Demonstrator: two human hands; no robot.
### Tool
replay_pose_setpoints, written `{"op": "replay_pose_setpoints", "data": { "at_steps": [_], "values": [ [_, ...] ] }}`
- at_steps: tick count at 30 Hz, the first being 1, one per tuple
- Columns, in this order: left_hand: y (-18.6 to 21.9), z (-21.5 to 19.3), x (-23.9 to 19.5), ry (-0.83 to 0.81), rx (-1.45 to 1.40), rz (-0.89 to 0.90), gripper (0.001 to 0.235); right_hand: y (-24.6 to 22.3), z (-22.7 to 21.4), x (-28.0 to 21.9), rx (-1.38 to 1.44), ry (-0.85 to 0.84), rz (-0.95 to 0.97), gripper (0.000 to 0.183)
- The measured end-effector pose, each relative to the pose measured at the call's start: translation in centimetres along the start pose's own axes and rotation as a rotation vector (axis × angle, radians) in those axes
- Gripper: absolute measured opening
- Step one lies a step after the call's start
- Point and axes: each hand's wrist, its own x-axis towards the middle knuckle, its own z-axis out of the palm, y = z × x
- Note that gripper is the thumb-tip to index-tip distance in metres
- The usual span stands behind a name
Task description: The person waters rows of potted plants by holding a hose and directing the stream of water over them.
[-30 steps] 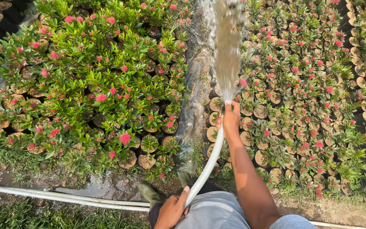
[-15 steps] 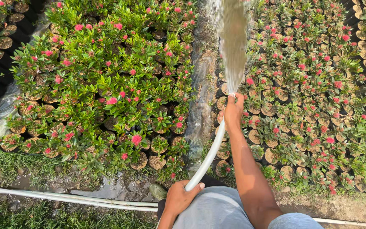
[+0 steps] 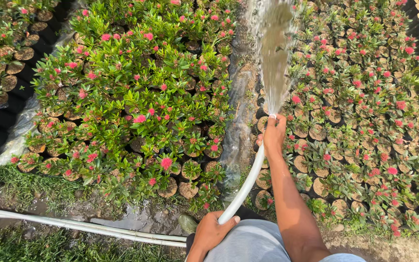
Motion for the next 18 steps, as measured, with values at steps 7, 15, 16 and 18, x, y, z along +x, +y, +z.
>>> {"op": "replay_pose_setpoints", "data": {
  "at_steps": [7, 15, 16, 18],
  "values": [
    [-0.9, 0.2, 0.3, 0.019, 0.035, 0.049, 0.052, 1.1, -0.5, 0.4, 0.014, 0.008, 0.066, 0.021],
    [-1.4, 0.4, -0.4, 0.001, 0.033, 0.017, 0.049, 3.8, -1.1, 1.1, -0.033, -0.011, 0.064, 0.022],
    [-1.5, 0.4, -0.4, 0.01, 0.029, 0.023, 0.05, 4.2, -1.1, 1.3, -0.023, -0.014, 0.086, 0.022],
    [-1.8, 0.4, -0.7, 0.016, 0.021, 0.033, 0.052, 5.3, -1.2, 1.6, -0.037, -0.012, 0.116, 0.021]
  ]
}}
